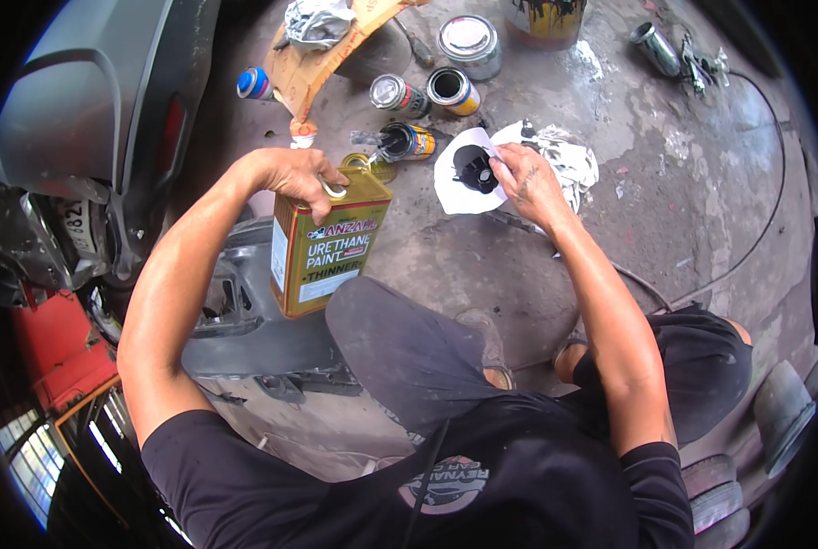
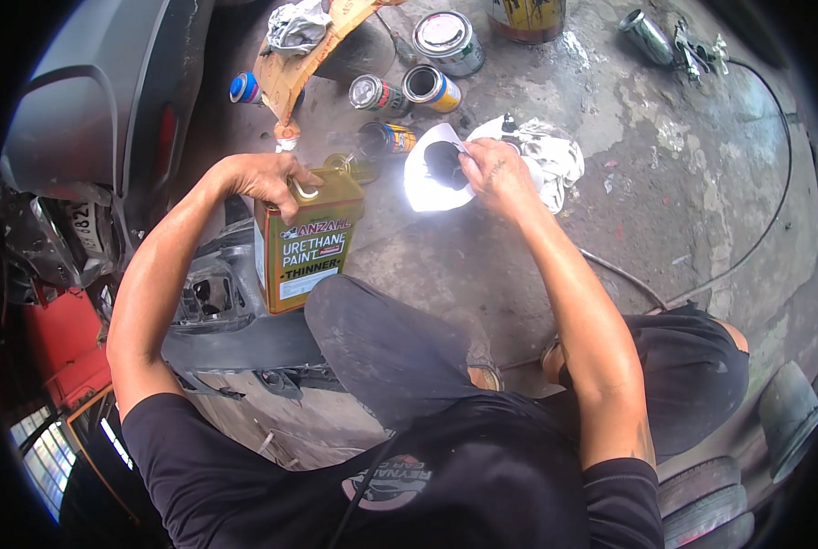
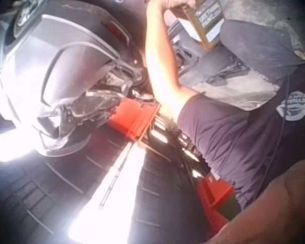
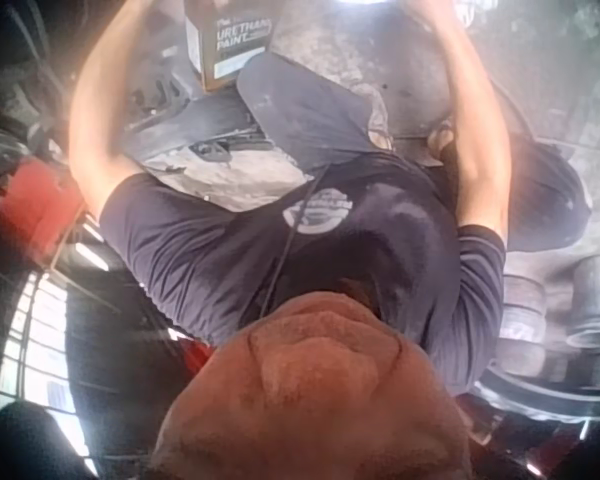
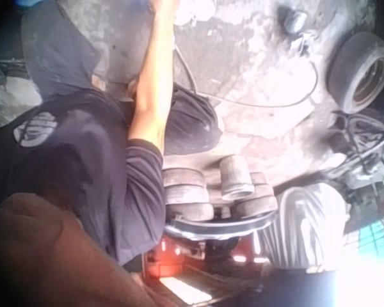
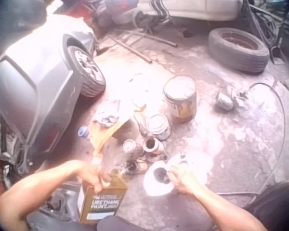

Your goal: The person sands a grey car bumper with a sanding block, then wipes the surface with a cloth. They subsequently mix a dark liquid from a can with a solvent from a yellow container into a spray gun cup.

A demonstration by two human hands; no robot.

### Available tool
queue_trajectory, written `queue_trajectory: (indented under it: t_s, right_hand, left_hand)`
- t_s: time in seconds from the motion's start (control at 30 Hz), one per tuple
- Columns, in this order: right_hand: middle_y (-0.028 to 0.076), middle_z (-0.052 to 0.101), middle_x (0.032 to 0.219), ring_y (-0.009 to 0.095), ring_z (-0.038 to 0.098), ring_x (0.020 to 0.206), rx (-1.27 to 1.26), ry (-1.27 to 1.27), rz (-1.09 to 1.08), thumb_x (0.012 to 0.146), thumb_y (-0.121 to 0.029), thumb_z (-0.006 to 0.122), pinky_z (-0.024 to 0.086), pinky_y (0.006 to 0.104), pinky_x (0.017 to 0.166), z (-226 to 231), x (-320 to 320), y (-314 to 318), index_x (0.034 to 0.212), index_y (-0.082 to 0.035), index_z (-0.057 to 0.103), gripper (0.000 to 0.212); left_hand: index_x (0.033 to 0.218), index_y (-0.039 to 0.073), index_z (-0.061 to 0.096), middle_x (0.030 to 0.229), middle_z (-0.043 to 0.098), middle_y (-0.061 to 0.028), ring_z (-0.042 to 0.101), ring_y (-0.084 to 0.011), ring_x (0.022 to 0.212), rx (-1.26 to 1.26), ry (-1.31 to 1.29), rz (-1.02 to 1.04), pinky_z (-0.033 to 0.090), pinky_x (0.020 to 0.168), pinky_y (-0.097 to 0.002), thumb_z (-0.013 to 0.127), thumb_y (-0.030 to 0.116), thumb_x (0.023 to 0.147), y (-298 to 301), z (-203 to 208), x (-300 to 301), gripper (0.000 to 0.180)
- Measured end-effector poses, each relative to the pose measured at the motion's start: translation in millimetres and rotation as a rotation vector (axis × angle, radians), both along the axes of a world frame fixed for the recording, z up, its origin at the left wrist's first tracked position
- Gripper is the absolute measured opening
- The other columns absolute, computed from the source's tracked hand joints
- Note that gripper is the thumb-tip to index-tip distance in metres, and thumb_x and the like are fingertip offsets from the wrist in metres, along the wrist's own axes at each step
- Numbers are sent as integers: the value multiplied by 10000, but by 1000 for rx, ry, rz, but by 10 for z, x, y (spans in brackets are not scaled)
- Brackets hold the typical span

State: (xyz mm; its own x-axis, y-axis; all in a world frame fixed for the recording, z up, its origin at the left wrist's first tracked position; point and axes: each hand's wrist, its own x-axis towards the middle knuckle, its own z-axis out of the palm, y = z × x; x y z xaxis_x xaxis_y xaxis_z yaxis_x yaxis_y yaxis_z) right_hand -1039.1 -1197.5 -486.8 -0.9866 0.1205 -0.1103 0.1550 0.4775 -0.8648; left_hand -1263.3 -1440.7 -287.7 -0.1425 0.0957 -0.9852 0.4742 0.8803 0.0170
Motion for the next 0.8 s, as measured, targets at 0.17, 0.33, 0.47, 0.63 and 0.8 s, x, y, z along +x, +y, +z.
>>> queue_trajectory:
  t_s: [0.17,0.33,0.47,0.63,0.8]
  right_hand:
    - [215,704,1126,410,665,1048,31,84,-13,995,-190,591,528,467,927,-46,3,-5,1130,33,718,290]
    - [220,708,1086,415,678,1011,57,128,-18,983,-184,607,543,468,896,-82,6,-13,1123,41,720,288]
    - [221,709,1084,414,677,1018,56,131,-22,981,-185,610,540,470,903,-76,11,-17,1123,40,722,288]
    - [221,711,1089,416,676,1018,51,127,-23,980,-180,608,537,474,906,-46,16,-22,1120,41,723,286]
    - [221,706,1067,416,676,999,58,160,-28,982,-177,597,538,476,889,-70,23,-19,1112,34,723,278]
  left_hand:
    - [1444,-31,575,1002,760,-165,744,-234,870,-13,1,3,611,793,-314,818,199,541,31,78,25,962]
    - [1420,-18,605,1022,763,-159,745,-238,883,-31,20,-51,611,802,-314,820,213,537,35,83,42,938]
    - [1412,-6,619,1038,762,-163,743,-243,908,-25,14,-27,604,827,-313,821,225,531,28,103,50,933]
    - [1412,-2,620,1043,760,-173,739,-250,937,-22,12,-25,593,855,-311,823,231,519,18,136,71,945]
    - [1415,-12,613,1039,758,-187,741,-255,934,-15,16,-39,595,852,-321,824,233,522,5,149,88,950]
